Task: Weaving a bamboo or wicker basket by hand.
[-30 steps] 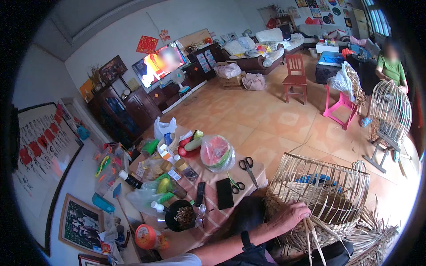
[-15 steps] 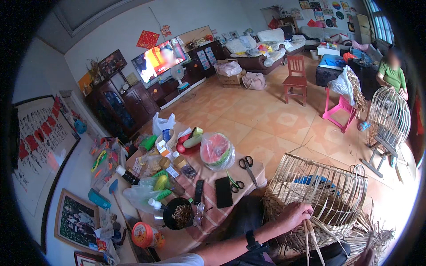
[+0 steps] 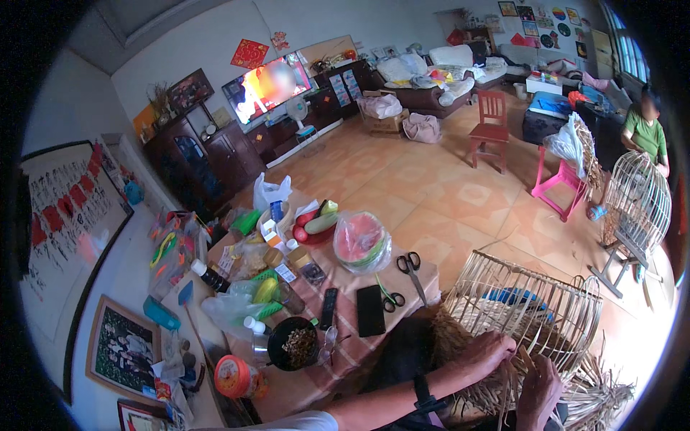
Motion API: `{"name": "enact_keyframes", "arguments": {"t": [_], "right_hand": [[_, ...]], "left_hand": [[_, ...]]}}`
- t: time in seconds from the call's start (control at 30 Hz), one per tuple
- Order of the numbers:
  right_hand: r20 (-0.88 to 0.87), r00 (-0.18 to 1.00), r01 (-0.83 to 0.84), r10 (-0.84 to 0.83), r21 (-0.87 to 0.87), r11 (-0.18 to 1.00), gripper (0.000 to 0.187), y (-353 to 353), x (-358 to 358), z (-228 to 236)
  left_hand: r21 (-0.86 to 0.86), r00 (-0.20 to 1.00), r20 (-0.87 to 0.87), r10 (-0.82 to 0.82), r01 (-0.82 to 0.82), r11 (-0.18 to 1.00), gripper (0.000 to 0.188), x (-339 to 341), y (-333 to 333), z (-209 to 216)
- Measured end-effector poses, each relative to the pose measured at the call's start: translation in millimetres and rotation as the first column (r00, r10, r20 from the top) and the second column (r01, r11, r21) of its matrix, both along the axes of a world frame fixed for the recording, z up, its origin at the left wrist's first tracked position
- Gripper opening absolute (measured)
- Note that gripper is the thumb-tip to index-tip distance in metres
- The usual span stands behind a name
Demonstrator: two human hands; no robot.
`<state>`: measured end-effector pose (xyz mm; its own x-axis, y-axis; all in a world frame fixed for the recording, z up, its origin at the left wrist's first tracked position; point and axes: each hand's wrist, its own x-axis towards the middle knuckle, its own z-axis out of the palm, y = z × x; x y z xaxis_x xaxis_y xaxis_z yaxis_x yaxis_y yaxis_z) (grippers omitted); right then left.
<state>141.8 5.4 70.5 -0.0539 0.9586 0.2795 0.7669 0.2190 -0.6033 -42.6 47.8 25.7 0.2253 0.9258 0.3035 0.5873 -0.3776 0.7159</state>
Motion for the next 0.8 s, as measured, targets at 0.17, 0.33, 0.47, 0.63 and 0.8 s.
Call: {"name": "enact_keyframes", "arguments": {"t": [0.17, 0.33, 0.47, 0.63, 0.8], "right_hand": [[-0.162, 0.986, -0.008, 0.027, 0.114, 0.993, 0.013, 1.7, -17.4, -23.9], [-0.089, 0.993, -0.073, 0.072, -0.006, 0.997, 0.013, 0.2, -20.8, -14.9], [-0.134, 0.989, -0.062, 0.068, 0.051, 0.997, 0.011, 5.5, -18.0, -24.5], [-0.143, 0.989, -0.040, 0.045, 0.038, 0.999, 0.007, 4.6, -14.1, -34.4], [-0.118, 0.992, -0.044, 0.048, 0.034, 0.998, 0.009, 1.2, -19.2, -29.8]], "left_hand": [[-0.039, 0.998, 0.059, 0.013, -0.010, 0.999, 0.008, 0.0, 5.0, -6.6], [-0.036, 0.998, 0.056, -0.019, 0.021, 0.999, 0.011, 1.6, -3.7, 0.3], [-0.160, 0.992, 0.123, -0.026, 0.046, 0.986, 0.020, 6.8, 2.3, -15.4], [-0.086, 0.969, 0.241, -0.057, 0.080, 0.993, 0.030, 8.0, -1.7, -21.7], [0.004, 0.988, 0.149, -0.045, 0.045, 0.999, 0.019, 2.2, -3.4, -23.7]]}}
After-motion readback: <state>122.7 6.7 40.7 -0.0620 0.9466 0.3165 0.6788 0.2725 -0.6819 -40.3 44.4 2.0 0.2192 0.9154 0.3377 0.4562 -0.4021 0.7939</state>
